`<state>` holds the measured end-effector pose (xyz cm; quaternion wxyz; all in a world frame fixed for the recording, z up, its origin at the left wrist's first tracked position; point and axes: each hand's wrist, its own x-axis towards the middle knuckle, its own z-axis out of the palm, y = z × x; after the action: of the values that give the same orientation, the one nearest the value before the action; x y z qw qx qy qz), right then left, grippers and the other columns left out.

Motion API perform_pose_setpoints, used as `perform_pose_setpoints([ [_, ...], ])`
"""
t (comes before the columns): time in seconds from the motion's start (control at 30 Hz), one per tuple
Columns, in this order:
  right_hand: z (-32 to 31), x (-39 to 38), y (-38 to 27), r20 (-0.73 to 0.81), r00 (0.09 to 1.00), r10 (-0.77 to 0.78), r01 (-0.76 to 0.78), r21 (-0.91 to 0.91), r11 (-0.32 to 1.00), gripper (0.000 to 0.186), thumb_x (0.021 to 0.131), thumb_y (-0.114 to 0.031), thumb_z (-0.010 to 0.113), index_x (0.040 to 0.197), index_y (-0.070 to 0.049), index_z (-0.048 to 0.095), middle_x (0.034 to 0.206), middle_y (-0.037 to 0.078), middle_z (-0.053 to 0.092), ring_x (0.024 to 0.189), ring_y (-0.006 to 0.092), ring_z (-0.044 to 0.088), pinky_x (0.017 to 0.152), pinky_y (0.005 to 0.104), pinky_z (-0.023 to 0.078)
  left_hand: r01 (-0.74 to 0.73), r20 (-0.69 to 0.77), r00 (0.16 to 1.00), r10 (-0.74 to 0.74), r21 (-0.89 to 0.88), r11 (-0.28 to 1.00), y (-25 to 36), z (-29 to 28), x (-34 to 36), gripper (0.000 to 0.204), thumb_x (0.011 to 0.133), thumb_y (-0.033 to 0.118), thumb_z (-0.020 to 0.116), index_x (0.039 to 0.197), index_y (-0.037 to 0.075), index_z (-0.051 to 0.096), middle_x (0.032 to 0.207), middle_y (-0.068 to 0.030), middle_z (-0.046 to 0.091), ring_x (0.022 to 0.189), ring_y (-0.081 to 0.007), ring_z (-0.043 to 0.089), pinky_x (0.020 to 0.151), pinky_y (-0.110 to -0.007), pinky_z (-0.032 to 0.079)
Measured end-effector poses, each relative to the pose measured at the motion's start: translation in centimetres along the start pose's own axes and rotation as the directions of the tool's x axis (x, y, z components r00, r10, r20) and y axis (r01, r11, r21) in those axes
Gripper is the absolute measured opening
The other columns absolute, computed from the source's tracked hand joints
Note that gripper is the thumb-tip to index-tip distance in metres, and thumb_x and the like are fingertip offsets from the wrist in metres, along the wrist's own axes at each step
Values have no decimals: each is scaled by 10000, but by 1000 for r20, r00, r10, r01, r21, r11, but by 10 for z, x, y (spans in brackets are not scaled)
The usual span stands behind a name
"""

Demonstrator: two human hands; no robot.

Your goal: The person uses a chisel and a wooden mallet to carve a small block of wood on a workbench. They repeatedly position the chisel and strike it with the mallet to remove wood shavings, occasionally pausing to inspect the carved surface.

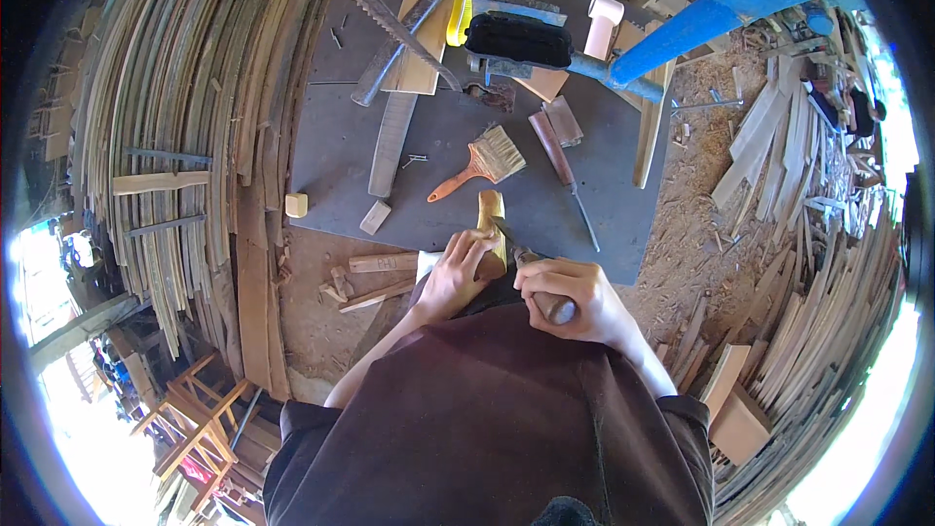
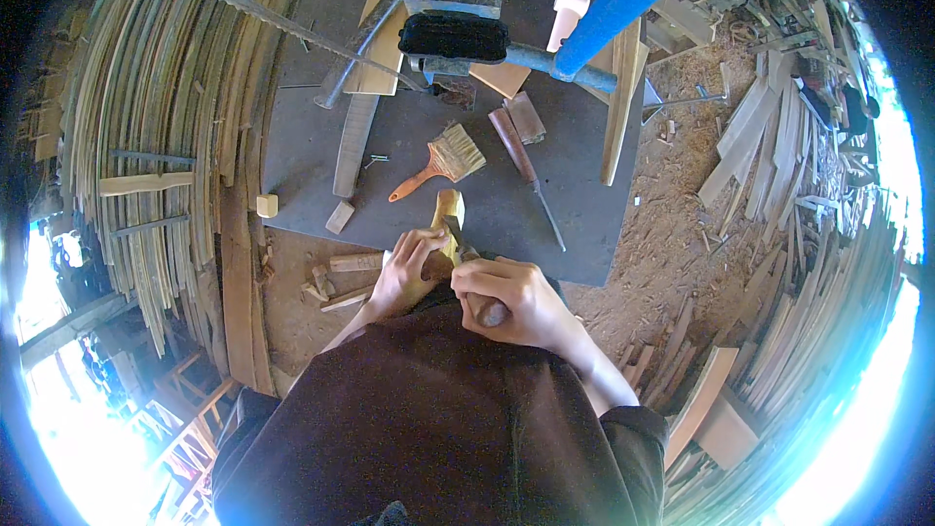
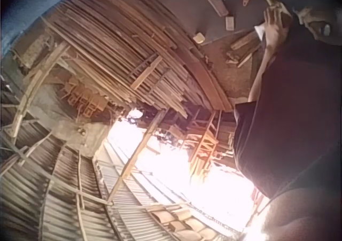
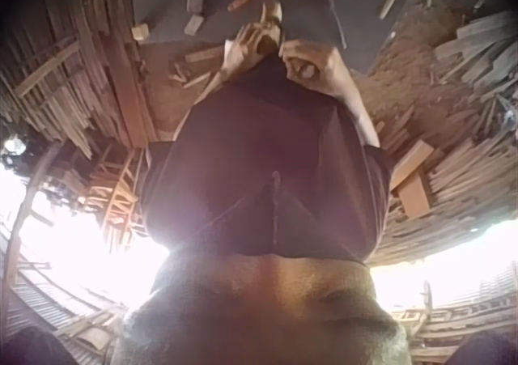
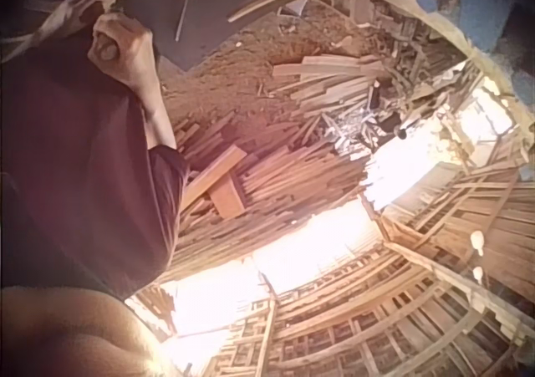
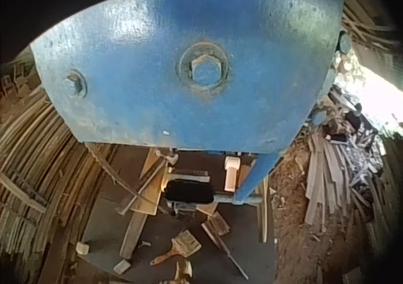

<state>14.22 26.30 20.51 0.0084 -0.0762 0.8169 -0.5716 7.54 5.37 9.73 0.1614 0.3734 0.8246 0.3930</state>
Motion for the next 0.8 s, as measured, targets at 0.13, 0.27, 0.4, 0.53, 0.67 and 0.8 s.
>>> perform_pose_setpoints([
  [0.13,5,1,18,30,1000,-7,8,-20,1000,346,645,-38,756,964,-37,622,977,110,670,873,325,661,766,368,534,-51,9,999,51,13,999,-2,0,0,625,617,-28,754,1186,75,515,1143,-99,541,1083,-320,548,906,-405,504],
  [0.27,-1,2,8,47,999,-5,5,-3,1000,323,656,-40,751,954,-38,628,963,113,672,870,313,669,760,370,537,-54,8,999,54,-2,999,-2,0,0,617,626,-27,753,1192,71,527,1180,-98,549,1110,-309,544,922,-396,500],
  [0.4,2,8,20,41,999,29,-29,0,1000,316,662,-36,748,955,-32,629,951,119,673,844,309,676,745,363,541,-53,26,998,53,-19,998,-2,-1,-1,624,633,-43,740,1209,74,529,1197,-97,547,1141,-307,536,941,-396,497],
  [0.53,-2,15,31,53,997,51,-51,3,999,297,675,-9,732,952,-18,625,923,115,675,806,291,682,731,336,538,-63,88,994,67,-52,997,0,-5,3,639,636,-89,692,1228,82,524,1218,-95,542,1173,-310,524,961,-407,492],
  [0.67,-17,17,20,46,997,59,-61,25,998,262,686,21,713,928,-16,618,903,106,673,810,273,682,736,332,532,-58,153,985,79,-137,989,-1,-7,7,657,650,-155,598,1252,88,505,1281,-100,500,1191,-321,517,970,-423,490],
  [0.8,-24,9,10,32,994,101,-102,2,995,200,706,45,685,883,-19,617,924,105,679,862,261,684,786,330,528,-96,327,933,152,-179,979,5,-17,21,684,645,-205,518,1270,70,471,1336,-114,436,1271,-330,441,1054,-435,419],
])
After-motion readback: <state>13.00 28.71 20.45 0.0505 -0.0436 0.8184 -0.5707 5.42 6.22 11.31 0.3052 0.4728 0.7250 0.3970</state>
